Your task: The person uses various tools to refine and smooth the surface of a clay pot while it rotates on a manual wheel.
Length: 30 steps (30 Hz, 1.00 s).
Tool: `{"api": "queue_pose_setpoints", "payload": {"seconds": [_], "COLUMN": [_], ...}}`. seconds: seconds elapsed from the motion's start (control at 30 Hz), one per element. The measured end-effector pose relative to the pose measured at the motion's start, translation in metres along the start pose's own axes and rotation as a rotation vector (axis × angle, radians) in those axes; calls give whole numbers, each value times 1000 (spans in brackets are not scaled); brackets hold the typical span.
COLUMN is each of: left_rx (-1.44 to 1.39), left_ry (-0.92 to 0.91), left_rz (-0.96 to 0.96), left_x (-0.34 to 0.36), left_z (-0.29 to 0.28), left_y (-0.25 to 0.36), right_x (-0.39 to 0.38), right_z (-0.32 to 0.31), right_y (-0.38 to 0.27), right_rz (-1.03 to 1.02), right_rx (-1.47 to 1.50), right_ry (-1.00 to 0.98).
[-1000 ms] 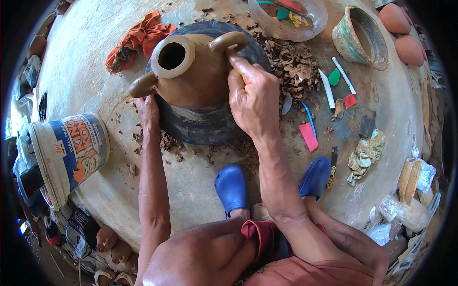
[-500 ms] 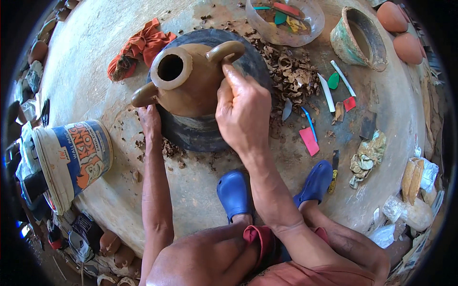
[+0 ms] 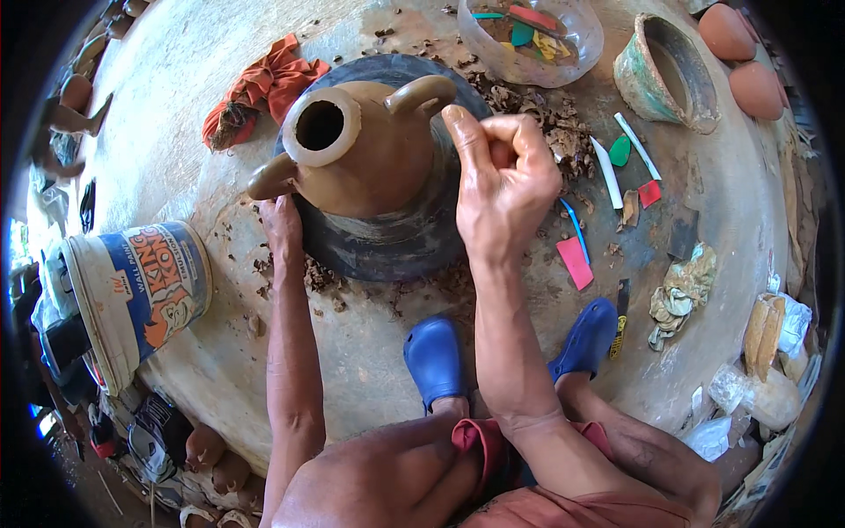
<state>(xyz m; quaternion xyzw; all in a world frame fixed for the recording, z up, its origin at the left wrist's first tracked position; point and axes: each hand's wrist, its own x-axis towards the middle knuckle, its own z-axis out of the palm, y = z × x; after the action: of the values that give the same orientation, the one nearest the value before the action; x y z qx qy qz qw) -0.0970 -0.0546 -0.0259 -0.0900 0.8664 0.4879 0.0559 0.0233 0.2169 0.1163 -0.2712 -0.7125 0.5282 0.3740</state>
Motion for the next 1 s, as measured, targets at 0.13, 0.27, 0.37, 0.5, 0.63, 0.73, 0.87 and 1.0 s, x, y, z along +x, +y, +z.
{"api": "queue_pose_setpoints", "payload": {"seconds": [0.13, 0.27, 0.37, 0.5, 0.63, 0.73, 0.87, 1.0], "left_rx": [-72, -88, -70, -51, -7, -69, -90, -72], "left_ry": [18, 19, -16, 20, 11, 14, -28, -4], "left_rz": [20, 32, 80, 50, -23, 12, 26, 64], "left_x": [14, 13, 11, 20, 6, 6, 18, 16], "left_z": [-3, 1, 9, -9, 4, 3, -8, 0], "left_y": [-21, -22, -16, -30, -1, -4, -26, -22], "right_x": [17, 34, 56, 45, 48, 33, 22, 16], "right_z": [25, 26, 17, 16, 20, 28, 34, 29], "right_y": [12, 35, 71, 54, 44, 27, 15, 11], "right_rz": [-161, -332, -522, -441, -494, -432, -4, 9], "right_rx": [12, 32, 47, 120, 70, -7, 127, 138], "right_ry": [-68, -176, -170, -213, -220, -171, -10, -33]}}
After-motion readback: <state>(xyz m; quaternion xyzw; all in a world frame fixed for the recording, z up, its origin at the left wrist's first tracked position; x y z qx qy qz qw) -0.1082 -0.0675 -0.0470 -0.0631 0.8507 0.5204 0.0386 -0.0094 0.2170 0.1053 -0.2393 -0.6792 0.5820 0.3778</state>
